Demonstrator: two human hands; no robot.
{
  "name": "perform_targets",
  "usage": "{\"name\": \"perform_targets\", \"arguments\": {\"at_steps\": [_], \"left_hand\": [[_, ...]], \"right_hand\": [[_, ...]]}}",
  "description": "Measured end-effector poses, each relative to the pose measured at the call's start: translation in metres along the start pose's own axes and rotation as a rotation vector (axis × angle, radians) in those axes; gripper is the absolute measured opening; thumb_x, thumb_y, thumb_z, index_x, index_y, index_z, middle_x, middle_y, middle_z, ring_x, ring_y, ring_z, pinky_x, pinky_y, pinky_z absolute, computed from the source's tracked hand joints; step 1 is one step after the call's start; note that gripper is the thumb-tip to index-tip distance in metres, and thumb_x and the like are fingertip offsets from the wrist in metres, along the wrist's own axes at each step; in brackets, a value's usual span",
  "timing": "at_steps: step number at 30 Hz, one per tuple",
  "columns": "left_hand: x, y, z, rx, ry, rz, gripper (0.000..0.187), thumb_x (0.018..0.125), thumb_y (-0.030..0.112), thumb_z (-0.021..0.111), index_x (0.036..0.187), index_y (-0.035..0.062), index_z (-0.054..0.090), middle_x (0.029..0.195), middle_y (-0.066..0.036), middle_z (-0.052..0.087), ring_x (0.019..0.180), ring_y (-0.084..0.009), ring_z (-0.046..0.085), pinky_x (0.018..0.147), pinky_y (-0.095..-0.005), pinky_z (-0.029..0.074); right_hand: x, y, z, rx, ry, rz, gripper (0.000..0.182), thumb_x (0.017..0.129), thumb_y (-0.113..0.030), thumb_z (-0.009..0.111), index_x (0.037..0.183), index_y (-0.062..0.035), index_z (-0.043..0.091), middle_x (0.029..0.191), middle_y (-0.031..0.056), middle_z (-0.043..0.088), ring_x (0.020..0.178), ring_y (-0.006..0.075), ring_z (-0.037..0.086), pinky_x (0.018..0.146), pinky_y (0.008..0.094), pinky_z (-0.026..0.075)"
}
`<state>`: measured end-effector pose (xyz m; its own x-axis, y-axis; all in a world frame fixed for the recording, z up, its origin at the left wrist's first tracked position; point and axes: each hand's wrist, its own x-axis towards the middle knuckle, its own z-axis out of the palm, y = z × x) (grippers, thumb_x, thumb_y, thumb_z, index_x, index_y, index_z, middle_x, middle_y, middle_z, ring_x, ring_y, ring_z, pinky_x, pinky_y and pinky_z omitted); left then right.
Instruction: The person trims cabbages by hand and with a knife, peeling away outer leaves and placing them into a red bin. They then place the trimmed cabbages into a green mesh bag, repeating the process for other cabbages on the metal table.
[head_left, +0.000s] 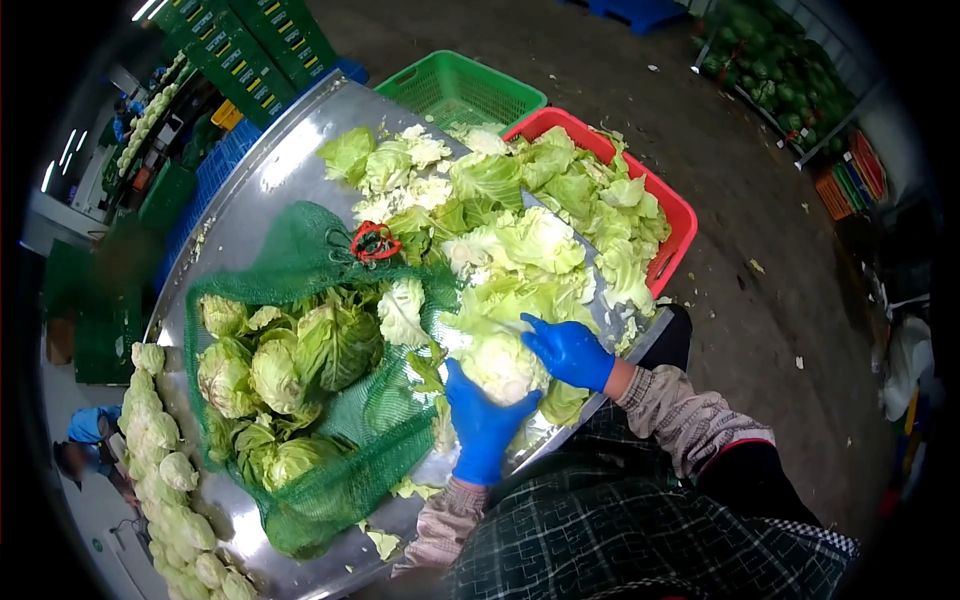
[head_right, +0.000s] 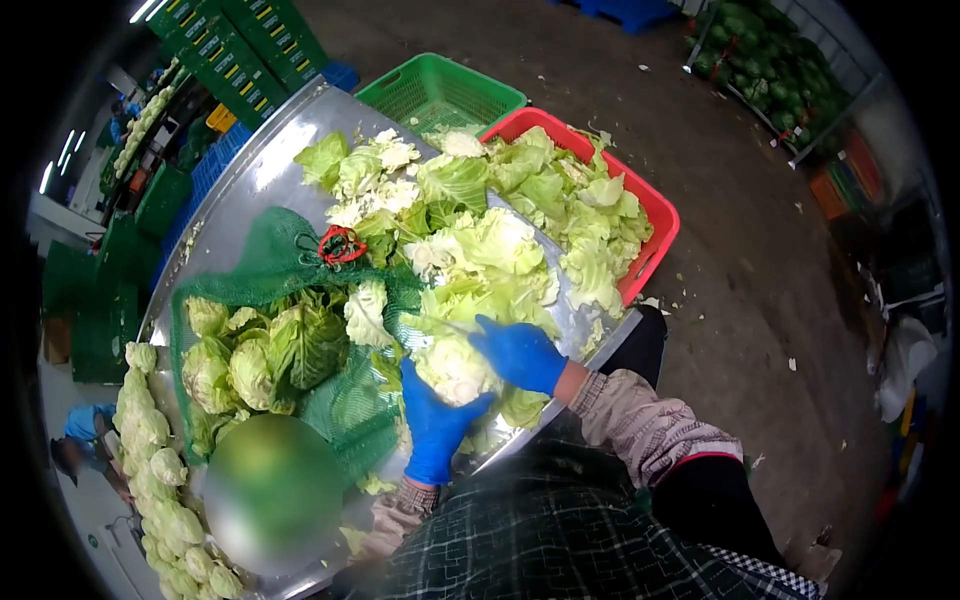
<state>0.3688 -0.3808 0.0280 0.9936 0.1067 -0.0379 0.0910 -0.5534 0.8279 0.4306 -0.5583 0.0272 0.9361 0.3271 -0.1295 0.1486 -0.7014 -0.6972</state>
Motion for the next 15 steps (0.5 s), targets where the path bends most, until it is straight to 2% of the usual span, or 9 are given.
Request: {"name": "perform_targets", "arguments": {"at_steps": [3,7,8,10,11,12,13,14,15], "left_hand": [[-0.008,-0.014,-0.003,-0.151,-0.004,-0.001,0.128,0.052,0.028,0.093,0.144,-0.0069,0.011,0.137,-0.024,0.034,0.124,-0.0319,0.043,0.104,-0.0391,0.038],[-0.023,-0.022,-0.020,-0.493,-0.037,-0.020,0.126,0.053,0.024,0.092,0.146,-0.0028,0.012,0.141,-0.022,0.031,0.129,-0.0318,0.037,0.110,-0.0403,0.031],[-0.024,-0.023,-0.027,-0.449,-0.051,-0.016,0.125,0.053,0.024,0.092,0.146,-0.0028,0.012,0.141,-0.022,0.031,0.129,-0.0316,0.037,0.110,-0.0402,0.031],[-0.034,-0.019,-0.043,-0.359,-0.081,-0.027,0.124,0.054,0.025,0.092,0.146,-0.0029,0.013,0.141,-0.022,0.031,0.129,-0.0312,0.037,0.110,-0.0400,0.032],[-0.036,-0.037,-0.037,-0.438,-0.035,-0.024,0.117,0.057,0.027,0.091,0.144,-0.0034,0.019,0.138,-0.021,0.035,0.127,-0.0307,0.039,0.108,-0.0402,0.034],[-0.035,-0.040,-0.034,-0.285,-0.006,-0.086,0.109,0.059,0.028,0.090,0.142,-0.0040,0.027,0.135,-0.020,0.039,0.125,-0.0301,0.041,0.105,-0.0397,0.036],[-0.038,-0.035,-0.035,-0.272,0.007,-0.110,0.106,0.059,0.029,0.090,0.140,-0.0040,0.030,0.133,-0.019,0.040,0.124,-0.0299,0.042,0.104,-0.0393,0.036],[-0.036,-0.030,-0.035,-0.261,0.019,-0.124,0.103,0.060,0.030,0.089,0.139,-0.0041,0.032,0.132,-0.019,0.042,0.123,-0.0297,0.043,0.103,-0.0390,0.037],[-0.035,-0.032,-0.034,-0.251,0.017,-0.102,0.104,0.060,0.030,0.089,0.139,-0.0039,0.032,0.132,-0.019,0.042,0.122,-0.0298,0.043,0.103,-0.0388,0.037]], "right_hand": [[0.011,0.007,-0.004,0.150,0.027,0.002,0.043,0.090,-0.043,0.058,0.107,-0.0045,0.064,0.078,0.0187,0.066,0.069,0.0342,0.066,0.064,0.0415,0.052],[0.013,-0.007,-0.001,0.254,0.039,-0.046,0.040,0.085,-0.044,0.065,0.098,-0.0059,0.068,0.076,0.0155,0.066,0.068,0.0319,0.066,0.065,0.0378,0.053],[0.009,-0.015,0.003,0.282,0.036,-0.096,0.040,0.084,-0.044,0.066,0.096,-0.0059,0.069,0.076,0.0151,0.066,0.069,0.0315,0.066,0.065,0.0368,0.053],[-0.004,-0.024,0.026,0.377,0.252,-0.322,0.027,0.083,-0.030,0.071,0.087,-0.0039,0.066,0.073,0.0137,0.064,0.064,0.0242,0.064,0.058,0.0356,0.049],[-0.006,-0.022,0.028,0.451,0.219,-0.276,0.025,0.083,-0.027,0.071,0.085,-0.0033,0.065,0.072,0.0130,0.063,0.061,0.0228,0.061,0.057,0.0354,0.047],[-0.002,-0.021,0.024,0.516,0.188,-0.237,0.023,0.083,-0.024,0.071,0.083,-0.0027,0.064,0.070,0.0123,0.062,0.059,0.0214,0.059,0.056,0.0352,0.046],[0.008,-0.016,0.025,0.653,0.277,-0.173,0.022,0.083,-0.023,0.070,0.080,-0.0021,0.063,0.064,0.0108,0.058,0.056,0.0218,0.055,0.055,0.0349,0.044],[0.019,0.002,0.014,0.467,0.199,-0.064,0.031,0.083,-0.026,0.071,0.101,-0.0021,0.063,0.077,0.0139,0.063,0.060,0.0220,0.060,0.055,0.0359,0.046],[0.029,0.007,0.001,0.117,0.279,-0.050,0.048,0.082,-0.033,0.071,0.115,-0.0023,0.056,0.088,0.0162,0.063,0.065,0.0231,0.062,0.057,0.0360,0.048]]}}
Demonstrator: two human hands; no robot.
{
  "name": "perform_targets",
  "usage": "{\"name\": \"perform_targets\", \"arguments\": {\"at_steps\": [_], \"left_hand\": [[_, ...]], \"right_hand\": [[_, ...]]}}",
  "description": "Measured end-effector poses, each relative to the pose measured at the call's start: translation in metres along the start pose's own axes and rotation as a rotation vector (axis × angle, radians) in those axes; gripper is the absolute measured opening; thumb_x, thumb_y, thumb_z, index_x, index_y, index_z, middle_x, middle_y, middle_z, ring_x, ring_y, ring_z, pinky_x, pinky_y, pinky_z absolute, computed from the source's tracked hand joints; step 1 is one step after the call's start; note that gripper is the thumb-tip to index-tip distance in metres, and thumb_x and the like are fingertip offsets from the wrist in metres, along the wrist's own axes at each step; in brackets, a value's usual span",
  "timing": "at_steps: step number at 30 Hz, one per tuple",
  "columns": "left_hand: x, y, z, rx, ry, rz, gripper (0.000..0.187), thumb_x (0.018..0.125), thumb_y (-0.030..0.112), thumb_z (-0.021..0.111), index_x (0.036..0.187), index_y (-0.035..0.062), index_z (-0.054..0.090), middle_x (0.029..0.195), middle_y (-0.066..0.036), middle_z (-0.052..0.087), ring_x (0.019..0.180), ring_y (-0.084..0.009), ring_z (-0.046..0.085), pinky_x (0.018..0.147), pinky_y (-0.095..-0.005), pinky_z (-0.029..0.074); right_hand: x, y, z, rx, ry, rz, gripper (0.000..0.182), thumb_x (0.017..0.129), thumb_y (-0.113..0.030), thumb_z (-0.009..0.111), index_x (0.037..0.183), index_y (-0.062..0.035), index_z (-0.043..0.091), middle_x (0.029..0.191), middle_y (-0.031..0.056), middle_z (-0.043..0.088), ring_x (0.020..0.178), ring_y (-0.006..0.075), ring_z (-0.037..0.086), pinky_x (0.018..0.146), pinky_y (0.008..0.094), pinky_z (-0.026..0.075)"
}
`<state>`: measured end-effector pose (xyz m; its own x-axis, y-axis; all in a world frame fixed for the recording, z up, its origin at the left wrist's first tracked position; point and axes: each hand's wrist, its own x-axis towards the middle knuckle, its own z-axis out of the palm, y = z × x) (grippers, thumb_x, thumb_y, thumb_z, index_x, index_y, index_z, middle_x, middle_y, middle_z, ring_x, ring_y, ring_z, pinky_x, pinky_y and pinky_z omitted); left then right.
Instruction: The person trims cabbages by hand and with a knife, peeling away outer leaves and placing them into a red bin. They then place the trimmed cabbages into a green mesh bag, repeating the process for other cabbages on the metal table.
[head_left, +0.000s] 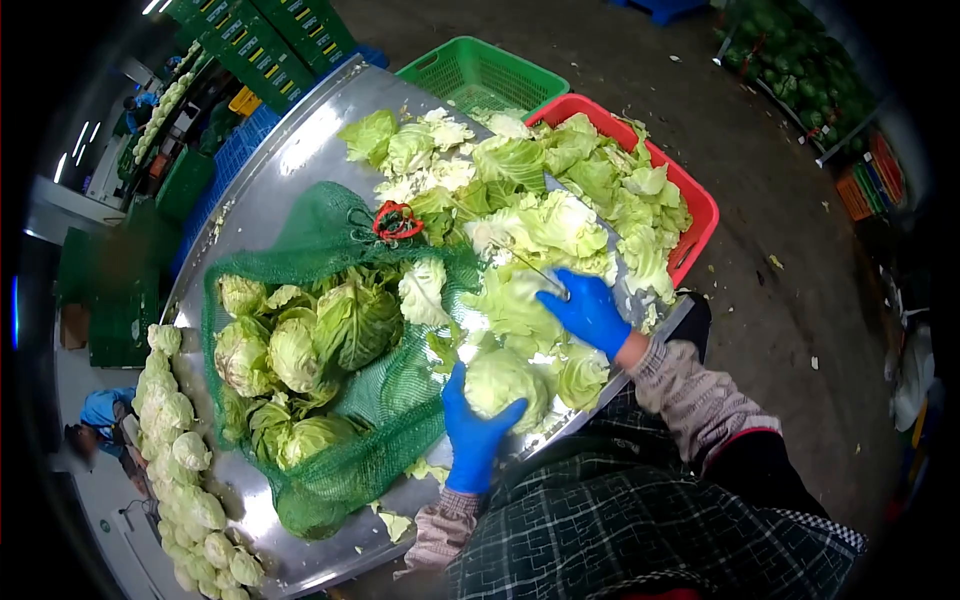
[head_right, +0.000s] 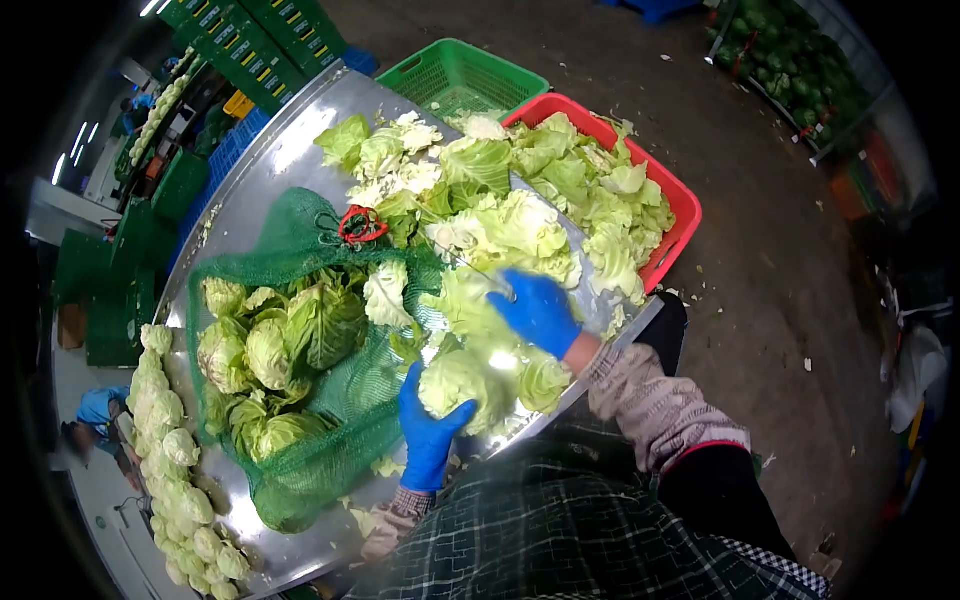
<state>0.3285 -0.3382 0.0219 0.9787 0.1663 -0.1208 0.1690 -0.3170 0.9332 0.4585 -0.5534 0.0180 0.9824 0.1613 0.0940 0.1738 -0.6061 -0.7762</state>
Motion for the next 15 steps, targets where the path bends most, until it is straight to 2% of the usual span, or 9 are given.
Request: {"name": "perform_targets", "arguments": {"at_steps": [1,3,4,5,7,10,13,15], "left_hand": [[-0.002,-0.005,0.000,0.011,-0.007,0.014,0.104,0.060,0.031,0.089,0.139,-0.0037,0.031,0.132,-0.019,0.041,0.122,-0.0298,0.043,0.103,-0.0387,0.037],[-0.001,-0.008,0.002,0.030,-0.004,0.069,0.105,0.060,0.031,0.089,0.140,-0.0034,0.030,0.132,-0.019,0.041,0.122,-0.0300,0.043,0.103,-0.0386,0.037],[-0.003,-0.008,0.004,0.041,-0.004,0.100,0.106,0.059,0.031,0.089,0.140,-0.0033,0.029,0.132,-0.019,0.041,0.122,-0.0303,0.043,0.103,-0.0387,0.037],[-0.003,-0.006,0.007,0.053,-0.007,0.137,0.107,0.059,0.031,0.089,0.141,-0.0032,0.028,0.132,-0.019,0.041,0.121,-0.0305,0.044,0.103,-0.0387,0.038],[-0.006,0.007,0.006,0.129,-0.040,0.120,0.111,0.059,0.032,0.089,0.141,-0.0045,0.025,0.135,-0.021,0.039,0.123,-0.0323,0.042,0.104,-0.0393,0.037],[-0.008,0.001,0.008,0.153,-0.039,0.182,0.113,0.058,0.032,0.089,0.142,-0.0060,0.023,0.136,-0.023,0.038,0.124,-0.0339,0.042,0.105,-0.0399,0.036],[-0.008,0.000,0.009,0.201,-0.051,0.157,0.114,0.058,0.032,0.088,0.142,-0.0056,0.022,0.137,-0.023,0.037,0.126,-0.0332,0.042,0.106,-0.0398,0.035],[-0.009,-0.001,0.010,0.119,-0.051,0.132,0.116,0.057,0.033,0.089,0.143,-0.0052,0.021,0.138,-0.023,0.037,0.127,-0.0331,0.041,0.107,-0.0399,0.034]], "right_hand": [[0.004,-0.003,-0.009,-0.349,0.061,-0.032,0.066,0.082,-0.041,0.071,0.130,-0.0025,0.048,0.099,0.0184,0.064,0.070,0.0243,0.065,0.059,0.0360,0.051],[-0.011,-0.029,-0.011,-0.245,0.042,-0.128,0.091,0.073,-0.056,0.072,0.139,-0.0038,0.039,0.112,0.0206,0.061,0.087,0.0347,0.065,0.072,0.0384,0.054],[-0.024,-0.047,-0.012,-0.183,-0.174,-0.123,0.090,0.070,-0.057,0.074,0.136,-0.0042,0.043,0.113,0.0200,0.061,0.092,0.0340,0.065,0.073,0.0401,0.054],[-0.038,-0.042,0.002,-0.122,-0.177,-0.336,0.091,0.070,-0.064,0.069,0.134,-0.0046,0.046,0.106,0.0175,0.062,0.082,0.0317,0.066,0.073,0.0389,0.054],[-0.046,-0.043,0.013,-0.080,-0.415,-0.236,0.075,0.071,-0.063,0.068,0.119,-0.0054,0.061,0.098,0.0134,0.065,0.082,0.0309,0.066,0.075,0.0383,0.053],[-0.038,-0.044,0.006,0.002,-0.434,-0.169,0.062,0.072,-0.059,0.069,0.105,-0.0070,0.069,0.088,0.0117,0.067,0.081,0.0303,0.067,0.075,0.0379,0.053],[-0.031,-0.035,0.003,0.018,-0.453,-0.129,0.056,0.072,-0.055,0.070,0.102,-0.0080,0.071,0.086,0.0128,0.069,0.081,0.0301,0.067,0.074,0.0381,0.053],[-0.033,-0.027,0.010,0.037,-0.405,-0.142,0.054,0.072,-0.053,0.070,0.103,-0.0092,0.070,0.088,0.0138,0.069,0.079,0.0304,0.068,0.073,0.0385,0.053]]}}
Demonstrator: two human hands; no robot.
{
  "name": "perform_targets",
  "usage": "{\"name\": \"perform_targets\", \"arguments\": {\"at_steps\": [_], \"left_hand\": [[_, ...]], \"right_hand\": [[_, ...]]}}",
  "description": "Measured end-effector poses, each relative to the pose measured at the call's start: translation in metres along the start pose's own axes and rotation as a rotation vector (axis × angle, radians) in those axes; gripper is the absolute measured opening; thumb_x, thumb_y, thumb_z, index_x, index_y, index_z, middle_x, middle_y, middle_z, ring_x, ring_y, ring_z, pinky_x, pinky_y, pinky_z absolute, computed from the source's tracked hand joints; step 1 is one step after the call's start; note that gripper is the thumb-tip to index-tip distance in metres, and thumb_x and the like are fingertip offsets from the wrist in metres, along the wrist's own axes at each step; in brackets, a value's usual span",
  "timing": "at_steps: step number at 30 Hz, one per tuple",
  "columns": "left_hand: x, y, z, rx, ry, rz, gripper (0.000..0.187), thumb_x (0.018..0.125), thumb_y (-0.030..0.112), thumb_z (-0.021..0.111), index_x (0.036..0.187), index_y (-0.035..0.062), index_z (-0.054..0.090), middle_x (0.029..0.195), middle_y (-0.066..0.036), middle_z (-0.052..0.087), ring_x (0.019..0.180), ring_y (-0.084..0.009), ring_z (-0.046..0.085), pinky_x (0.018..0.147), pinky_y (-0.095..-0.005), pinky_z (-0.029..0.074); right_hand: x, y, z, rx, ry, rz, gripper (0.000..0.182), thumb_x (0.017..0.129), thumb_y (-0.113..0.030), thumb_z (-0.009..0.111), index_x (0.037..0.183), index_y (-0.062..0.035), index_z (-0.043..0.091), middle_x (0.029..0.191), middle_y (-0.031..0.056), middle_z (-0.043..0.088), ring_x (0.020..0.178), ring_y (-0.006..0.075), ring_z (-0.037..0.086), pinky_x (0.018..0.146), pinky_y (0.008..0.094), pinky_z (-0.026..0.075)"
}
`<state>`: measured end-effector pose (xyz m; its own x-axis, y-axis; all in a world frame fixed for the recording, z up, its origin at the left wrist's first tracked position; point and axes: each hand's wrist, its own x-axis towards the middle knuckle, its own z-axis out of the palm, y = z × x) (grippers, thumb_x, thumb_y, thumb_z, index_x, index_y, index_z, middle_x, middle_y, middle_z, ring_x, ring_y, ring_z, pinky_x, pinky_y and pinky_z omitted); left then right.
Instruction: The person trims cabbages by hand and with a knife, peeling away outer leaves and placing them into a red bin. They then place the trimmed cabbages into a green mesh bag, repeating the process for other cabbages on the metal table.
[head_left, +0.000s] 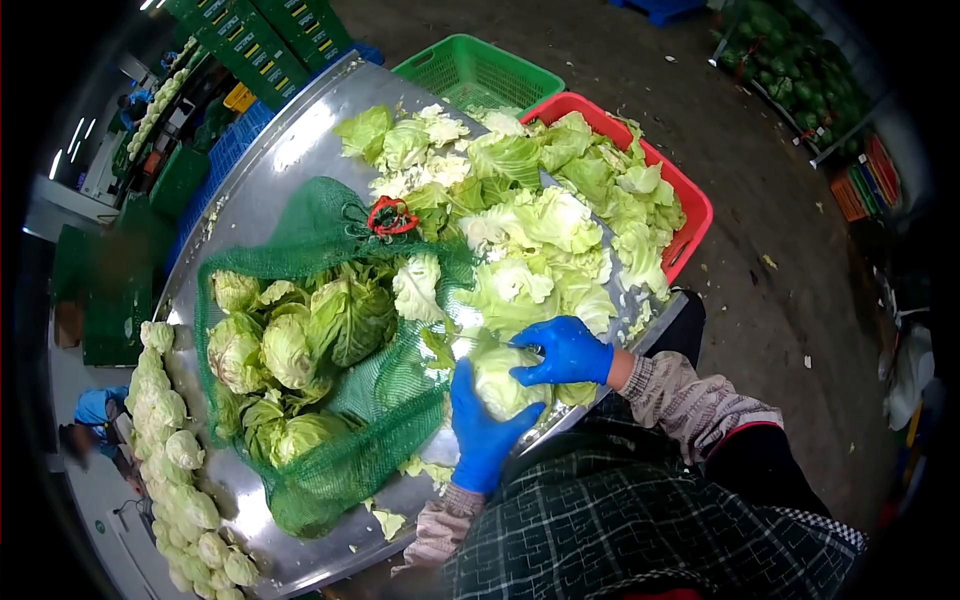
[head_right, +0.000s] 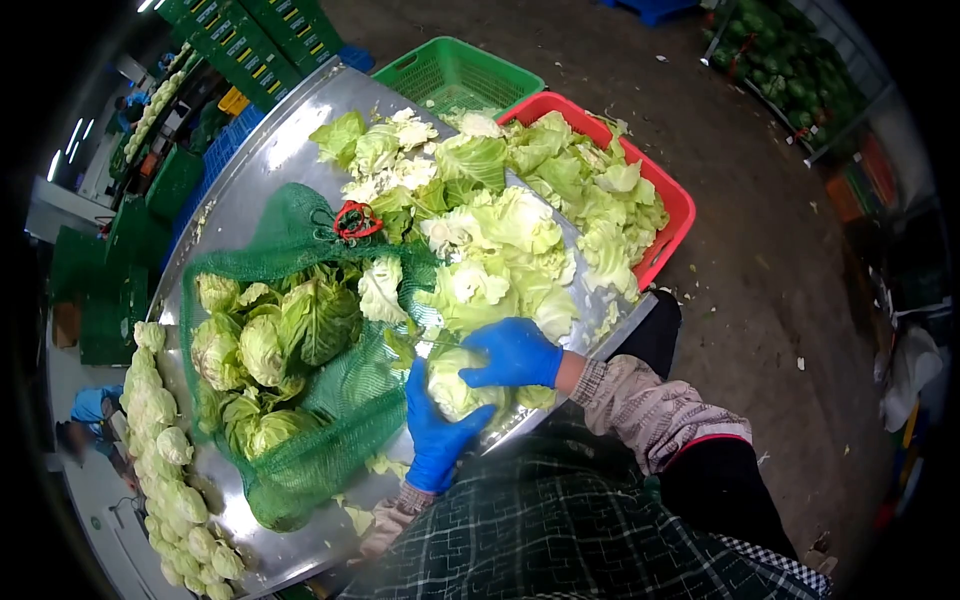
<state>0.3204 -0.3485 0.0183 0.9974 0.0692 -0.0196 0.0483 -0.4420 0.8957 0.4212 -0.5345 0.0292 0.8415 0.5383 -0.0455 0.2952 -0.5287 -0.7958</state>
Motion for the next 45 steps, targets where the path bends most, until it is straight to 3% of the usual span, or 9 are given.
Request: {"name": "perform_targets", "arguments": {"at_steps": [8,10,13,14,19,24,29,38,45], "left_hand": [[-0.016,-0.010,-0.008,-0.228,0.040,0.026,0.112,0.056,0.029,0.089,0.143,-0.0021,0.024,0.140,-0.019,0.037,0.128,-0.0307,0.039,0.109,-0.0402,0.031],[-0.023,-0.016,-0.019,-0.265,0.030,-0.021,0.108,0.056,0.026,0.089,0.142,0.0010,0.028,0.138,-0.017,0.039,0.125,-0.0294,0.042,0.108,-0.0402,0.033],[-0.030,-0.020,-0.027,-0.397,0.035,-0.145,0.107,0.055,0.023,0.089,0.142,0.0037,0.030,0.138,-0.016,0.039,0.125,-0.0289,0.042,0.107,-0.0405,0.035],[-0.031,-0.021,-0.026,-0.379,0.031,-0.121,0.107,0.055,0.023,0.089,0.142,0.0034,0.030,0.138,-0.016,0.039,0.125,-0.0290,0.042,0.107,-0.0406,0.035],[-0.027,-0.021,-0.029,-0.040,-0.049,0.121,0.108,0.054,0.025,0.090,0.141,0.0025,0.030,0.137,-0.016,0.039,0.126,-0.0299,0.042,0.107,-0.0410,0.035],[-0.038,-0.027,-0.036,-0.131,-0.050,0.026,0.107,0.055,0.025,0.090,0.140,0.0023,0.029,0.137,-0.016,0.038,0.126,-0.0295,0.041,0.108,-0.0416,0.034],[-0.030,-0.022,-0.026,-0.278,0.006,-0.043,0.107,0.053,0.025,0.091,0.138,0.0025,0.030,0.135,-0.016,0.040,0.125,-0.0292,0.042,0.108,-0.0413,0.034],[-0.031,-0.019,-0.023,-0.327,0.053,-0.081,0.105,0.054,0.020,0.091,0.138,0.0027,0.031,0.134,-0.015,0.039,0.124,-0.0278,0.042,0.107,-0.0400,0.035],[-0.031,-0.016,-0.018,-0.214,0.134,0.001,0.102,0.052,0.021,0.093,0.133,0.0020,0.034,0.131,-0.014,0.041,0.123,-0.0270,0.043,0.106,-0.0395,0.036]], "right_hand": [[0.018,0.038,0.027,-0.031,0.238,-0.001,0.047,0.074,-0.046,0.069,0.108,-0.0136,0.060,0.075,0.0119,0.065,0.070,0.0322,0.065,0.064,0.0428,0.052],[0.019,0.050,-0.001,-0.025,0.198,0.243,0.045,0.077,-0.042,0.068,0.110,-0.0128,0.059,0.074,0.0122,0.064,0.068,0.0312,0.065,0.059,0.0414,0.052],[0.006,0.057,-0.016,-0.442,0.402,0.131,0.060,0.077,-0.042,0.070,0.123,-0.0072,0.052,0.090,0.0128,0.064,0.067,0.0277,0.065,0.057,0.0387,0.052],[0.002,0.035,-0.014,-0.269,0.459,0.058,0.067,0.075,-0.048,0.072,0.123,-0.0057,0.053,0.094,0.0122,0.063,0.067,0.0277,0.064,0.057,0.0387,0.052],[0.009,-0.029,0.026,-0.113,-0.033,0.108,0.046,0.076,-0.050,0.071,0.085,-0.0051,0.065,0.077,0.0151,0.064,0.071,0.0328,0.064,0.066,0.0403,0.052],[0.006,0.061,0.042,0.069,0.241,0.250,0.028,0.079,-0.035,0.066,0.081,-0.0068,0.066,0.075,0.0147,0.066,0.067,0.0318,0.065,0.062,0.0415,0.051],[-0.025,-0.006,0.020,0.011,0.078,0.048,0.057,0.072,-0.051,0.075,0.104,-0.0041,0.069,0.085,0.0154,0.068,0.074,0.0307,0.066,0.066,0.0366,0.052],[-0.035,-0.001,0.025,0.204,0.053,0.169,0.035,0.071,-0.037,0.080,0.087,-0.0067,0.069,0.076,0.0113,0.067,0.063,0.0260,0.064,0.059,0.0331,0.050],[-0.040,-0.004,0.033,0.052,0.203,-0.025,0.021,0.076,-0.028,0.073,0.080,-0.0083,0.067,0.074,0.0110,0.065,0.066,0.0287,0.064,0.061,0.0362,0.051]]}}
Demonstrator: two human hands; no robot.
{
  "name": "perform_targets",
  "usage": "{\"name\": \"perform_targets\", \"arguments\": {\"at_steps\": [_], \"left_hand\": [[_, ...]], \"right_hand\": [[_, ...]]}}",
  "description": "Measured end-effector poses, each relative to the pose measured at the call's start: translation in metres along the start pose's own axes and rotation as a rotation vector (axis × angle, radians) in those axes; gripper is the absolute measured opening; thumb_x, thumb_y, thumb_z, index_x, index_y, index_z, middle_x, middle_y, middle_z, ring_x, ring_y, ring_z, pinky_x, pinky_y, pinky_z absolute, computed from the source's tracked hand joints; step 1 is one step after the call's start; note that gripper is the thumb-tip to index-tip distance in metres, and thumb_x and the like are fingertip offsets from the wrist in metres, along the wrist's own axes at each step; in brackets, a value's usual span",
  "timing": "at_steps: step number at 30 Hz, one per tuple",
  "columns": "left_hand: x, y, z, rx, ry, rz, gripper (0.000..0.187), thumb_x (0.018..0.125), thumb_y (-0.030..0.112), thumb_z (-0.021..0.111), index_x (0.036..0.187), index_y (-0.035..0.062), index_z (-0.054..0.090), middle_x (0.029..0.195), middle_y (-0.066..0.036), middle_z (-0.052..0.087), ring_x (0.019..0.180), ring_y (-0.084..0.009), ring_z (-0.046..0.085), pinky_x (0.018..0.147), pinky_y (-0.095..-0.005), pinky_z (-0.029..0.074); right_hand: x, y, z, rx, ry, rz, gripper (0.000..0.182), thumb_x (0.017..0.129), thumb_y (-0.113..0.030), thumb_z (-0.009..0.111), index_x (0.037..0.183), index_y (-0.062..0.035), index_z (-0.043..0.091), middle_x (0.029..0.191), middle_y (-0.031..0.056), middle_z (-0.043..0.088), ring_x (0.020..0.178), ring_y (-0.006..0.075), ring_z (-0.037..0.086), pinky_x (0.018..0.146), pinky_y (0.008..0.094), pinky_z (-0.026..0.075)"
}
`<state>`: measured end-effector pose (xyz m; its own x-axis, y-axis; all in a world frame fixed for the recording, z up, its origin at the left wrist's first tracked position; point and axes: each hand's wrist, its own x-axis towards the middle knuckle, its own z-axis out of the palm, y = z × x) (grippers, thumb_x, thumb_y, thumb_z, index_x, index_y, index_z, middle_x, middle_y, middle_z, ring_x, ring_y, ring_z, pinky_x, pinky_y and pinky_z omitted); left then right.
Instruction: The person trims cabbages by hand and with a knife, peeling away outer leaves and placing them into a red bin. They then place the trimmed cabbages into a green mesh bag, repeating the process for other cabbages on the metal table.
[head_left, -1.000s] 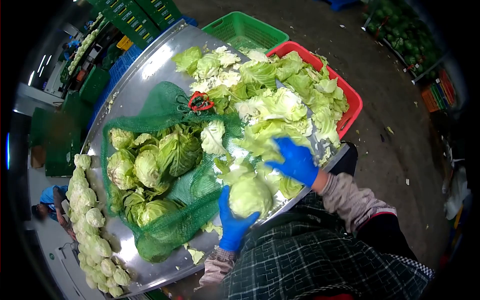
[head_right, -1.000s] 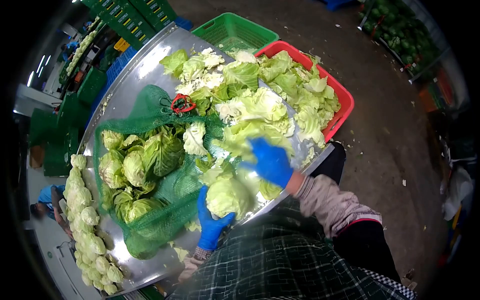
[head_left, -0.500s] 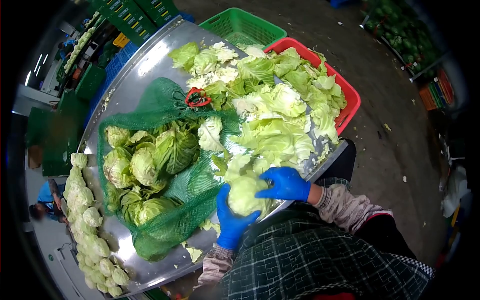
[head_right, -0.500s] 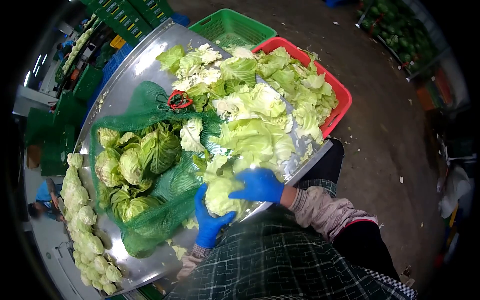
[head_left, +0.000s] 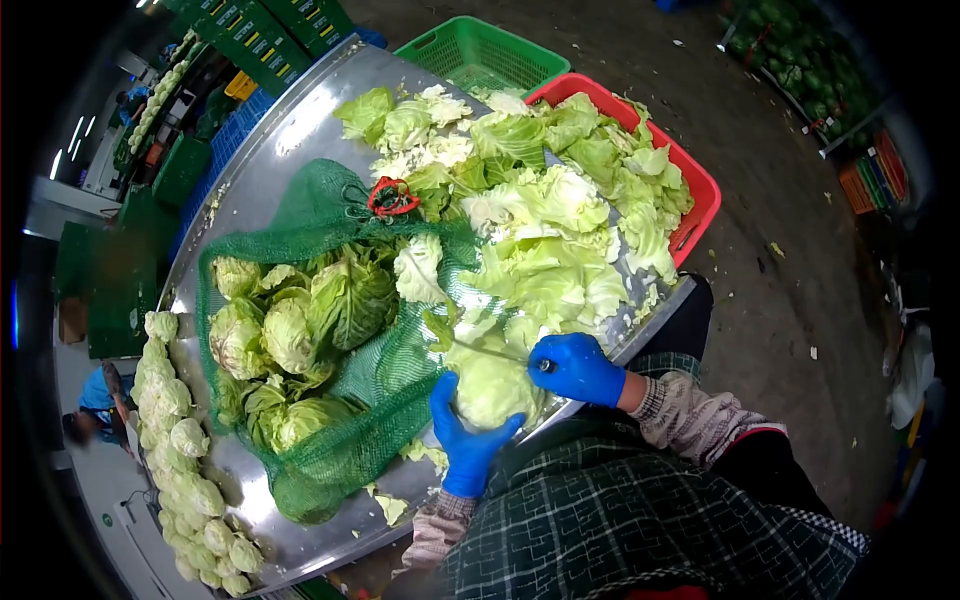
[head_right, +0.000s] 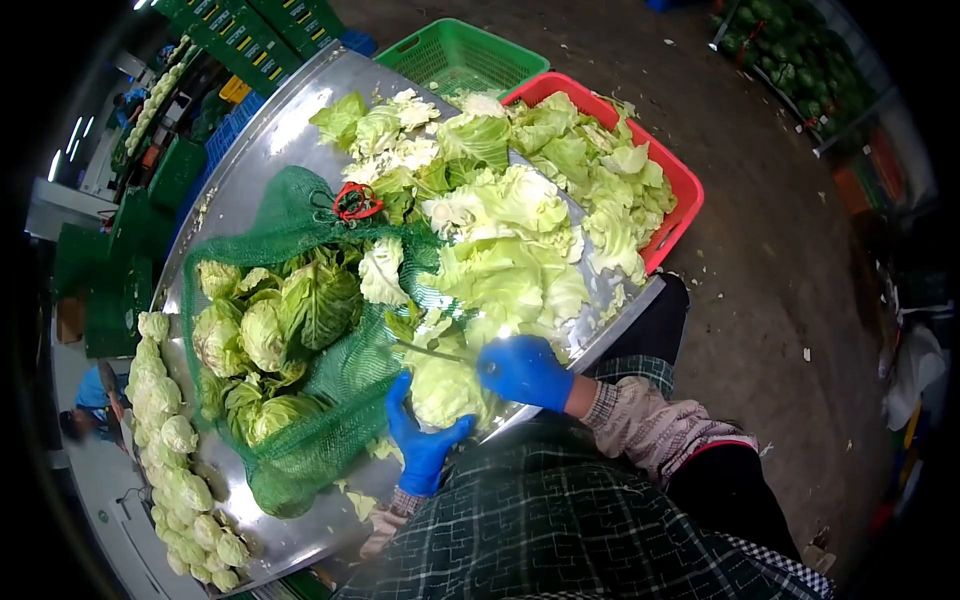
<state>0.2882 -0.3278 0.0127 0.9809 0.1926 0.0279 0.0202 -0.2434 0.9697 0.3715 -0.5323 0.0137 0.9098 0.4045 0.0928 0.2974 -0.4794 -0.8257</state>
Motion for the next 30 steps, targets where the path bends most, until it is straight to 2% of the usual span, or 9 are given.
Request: {"name": "perform_targets", "arguments": {"at_steps": [3,5,7,11,14,18,23,25,30], "left_hand": [[0.006,0.005,0.001,0.073,0.031,0.065,0.100,0.053,0.024,0.092,0.133,0.0025,0.036,0.132,-0.015,0.041,0.123,-0.0290,0.043,0.105,-0.0407,0.037],[0.014,0.014,0.002,0.221,0.007,0.191,0.097,0.054,0.026,0.092,0.132,0.0031,0.038,0.133,-0.017,0.041,0.123,-0.0316,0.043,0.104,-0.0424,0.038],[0.019,0.026,-0.001,0.453,-0.078,0.372,0.094,0.056,0.030,0.091,0.131,0.0039,0.040,0.134,-0.019,0.041,0.123,-0.0348,0.044,0.102,-0.0446,0.039],[0.028,0.016,-0.005,0.532,-0.275,0.600,0.096,0.056,0.034,0.091,0.133,0.0053,0.041,0.138,-0.023,0.039,0.125,-0.0394,0.043,0.102,-0.0477,0.039],[0.023,0.011,-0.014,0.506,-0.277,0.566,0.098,0.056,0.035,0.090,0.135,0.0083,0.038,0.139,-0.023,0.038,0.125,-0.0408,0.043,0.101,-0.0493,0.039],[0.024,0.010,-0.016,0.502,-0.255,0.512,0.100,0.056,0.036,0.091,0.136,0.0107,0.036,0.140,-0.024,0.037,0.125,-0.0410,0.043,0.101,-0.0498,0.040],[0.023,0.007,-0.022,0.475,-0.261,0.477,0.100,0.055,0.037,0.091,0.135,0.0106,0.037,0.140,-0.025,0.036,0.126,-0.0413,0.042,0.102,-0.0500,0.040],[0.021,0.006,-0.025,0.456,-0.249,0.458,0.100,0.055,0.037,0.091,0.134,0.0103,0.037,0.139,-0.025,0.036,0.126,-0.0413,0.042,0.102,-0.0500,0.040],[0.025,0.013,-0.021,0.506,-0.259,0.498,0.097,0.056,0.038,0.091,0.133,0.0095,0.038,0.139,-0.025,0.037,0.125,-0.0416,0.043,0.101,-0.0498,0.040]], "right_hand": [[0.005,0.019,-0.011,0.098,0.034,0.091,0.015,0.077,-0.023,0.069,0.077,-0.0082,0.066,0.072,0.0109,0.065,0.064,0.0275,0.064,0.059,0.0368,0.051],[0.013,0.025,-0.024,0.058,0.034,0.264,0.029,0.078,-0.035,0.073,0.082,-0.0072,0.066,0.075,0.0095,0.065,0.071,0.0235,0.066,0.065,0.0357,0.052],[0.028,-0.011,-0.022,0.130,0.169,0.089,0.040,0.075,-0.043,0.075,0.090,-0.0072,0.066,0.086,0.0124,0.066,0.079,0.0252,0.066,0.069,0.0363,0.052],[0.054,-0.005,-0.012,0.041,-0.207,0.196,0.041,0.080,-0.047,0.068,0.093,-0.0077,0.068,0.086,0.0135,0.067,0.080,0.0332,0.065,0.072,0.0413,0.052],[0.042,0.055,-0.016,-0.182,-0.076,0.268,0.033,0.081,-0.038,0.065,0.085,-0.0060,0.068,0.078,0.0166,0.066,0.071,0.0332,0.065,0.066,0.0422,0.052],[0.024,0.018,-0.019,0.064,0.037,0.169,0.063,0.073,-0.063,0.069,0.095,-0.0036,0.070,0.082,0.0126,0.069,0.077,0.0294,0.067,0.071,0.0393,0.052],[0.025,0.031,-0.010,0.287,-0.025,0.184,0.031,0.082,-0.037,0.068,0.088,-0.0059,0.070,0.079,0.0153,0.068,0.073,0.0285,0.067,0.067,0.0358,0.052],[0.034,0.028,-0.027,0.009,-0.062,0.319,0.028,0.082,-0.034,0.069,0.087,-0.0058,0.070,0.082,0.0148,0.069,0.071,0.0287,0.067,0.066,0.0352,0.052],[0.030,-0.021,-0.024,-0.064,-0.221,0.011,0.043,0.076,-0.048,0.067,0.092,-0.0087,0.068,0.083,0.0106,0.068,0.076,0.0298,0.067,0.070,0.0384,0.052]]}}
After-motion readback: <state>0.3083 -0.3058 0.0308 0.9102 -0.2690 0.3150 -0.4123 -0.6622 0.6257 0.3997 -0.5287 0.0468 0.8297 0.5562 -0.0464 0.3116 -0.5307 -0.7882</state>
